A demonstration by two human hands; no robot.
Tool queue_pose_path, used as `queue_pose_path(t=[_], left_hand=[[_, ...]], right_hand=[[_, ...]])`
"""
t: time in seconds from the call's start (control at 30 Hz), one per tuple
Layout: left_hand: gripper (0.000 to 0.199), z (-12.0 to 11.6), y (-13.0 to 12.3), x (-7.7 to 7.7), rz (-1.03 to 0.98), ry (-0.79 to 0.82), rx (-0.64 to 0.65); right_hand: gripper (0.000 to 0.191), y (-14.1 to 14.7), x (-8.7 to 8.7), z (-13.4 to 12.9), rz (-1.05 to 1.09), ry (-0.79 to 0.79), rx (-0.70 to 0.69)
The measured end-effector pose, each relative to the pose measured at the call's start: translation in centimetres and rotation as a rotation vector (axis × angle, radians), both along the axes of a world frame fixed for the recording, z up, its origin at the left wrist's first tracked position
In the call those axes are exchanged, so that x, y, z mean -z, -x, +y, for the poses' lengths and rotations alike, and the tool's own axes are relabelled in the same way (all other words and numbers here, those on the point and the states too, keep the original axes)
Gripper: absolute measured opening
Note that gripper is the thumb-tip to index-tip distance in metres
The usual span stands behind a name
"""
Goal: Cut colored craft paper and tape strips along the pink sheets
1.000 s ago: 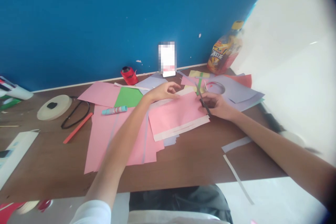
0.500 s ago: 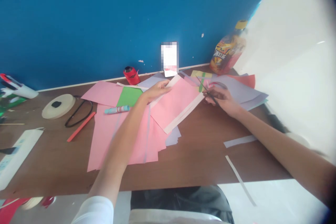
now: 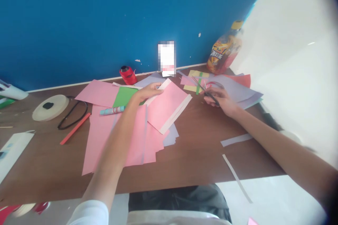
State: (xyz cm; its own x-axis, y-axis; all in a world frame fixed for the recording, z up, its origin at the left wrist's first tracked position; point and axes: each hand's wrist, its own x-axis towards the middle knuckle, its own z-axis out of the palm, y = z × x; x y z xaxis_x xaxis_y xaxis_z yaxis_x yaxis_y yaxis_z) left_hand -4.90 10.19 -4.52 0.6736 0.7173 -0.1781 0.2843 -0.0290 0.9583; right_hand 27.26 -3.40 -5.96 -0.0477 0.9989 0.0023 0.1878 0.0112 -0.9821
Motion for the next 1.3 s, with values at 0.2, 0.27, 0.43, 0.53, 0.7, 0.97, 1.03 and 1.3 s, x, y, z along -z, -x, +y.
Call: queue_pose_path(t=[0.2,0.27,0.43,0.53,0.7,0.97,1.03,1.3], left_hand=[[0.069,-0.4,-1.1,0.1,-0.258,0.028,-0.158],[0.067,-0.5,-1.5,-0.2,-0.389,0.03,-0.233],[0.051,-0.6,-2.2,-1.4,-0.449,0.035,-0.227],[0.052,-1.2,-2.3,-2.3,-0.428,0.054,-0.175],[0.065,-1.8,-0.8,-2.0,-0.309,0.147,-0.049],[0.065,-0.5,1.7,0.0,-0.166,0.199,-0.072],[0.065,-0.6,1.7,-0.1,-0.146,0.177,-0.077],[0.067,-0.8,1.5,-0.2,-0.112,0.127,-0.089]], right_hand=[[0.028,-0.2,0.1,0.3,0.051,-0.034,0.165],[0.027,-0.3,0.3,0.3,0.095,-0.053,0.19],[0.023,-0.2,0.5,0.2,0.134,-0.089,0.166],[0.022,-0.2,0.6,0.2,0.137,-0.084,0.14],[0.024,-0.4,0.7,0.3,0.13,-0.059,0.062],[0.041,-0.7,0.6,0.4,-0.058,-0.099,-0.022],[0.042,-0.9,0.7,0.4,-0.081,-0.094,-0.039],[0.039,-0.9,1.2,0.0,-0.307,-0.089,-0.126]])
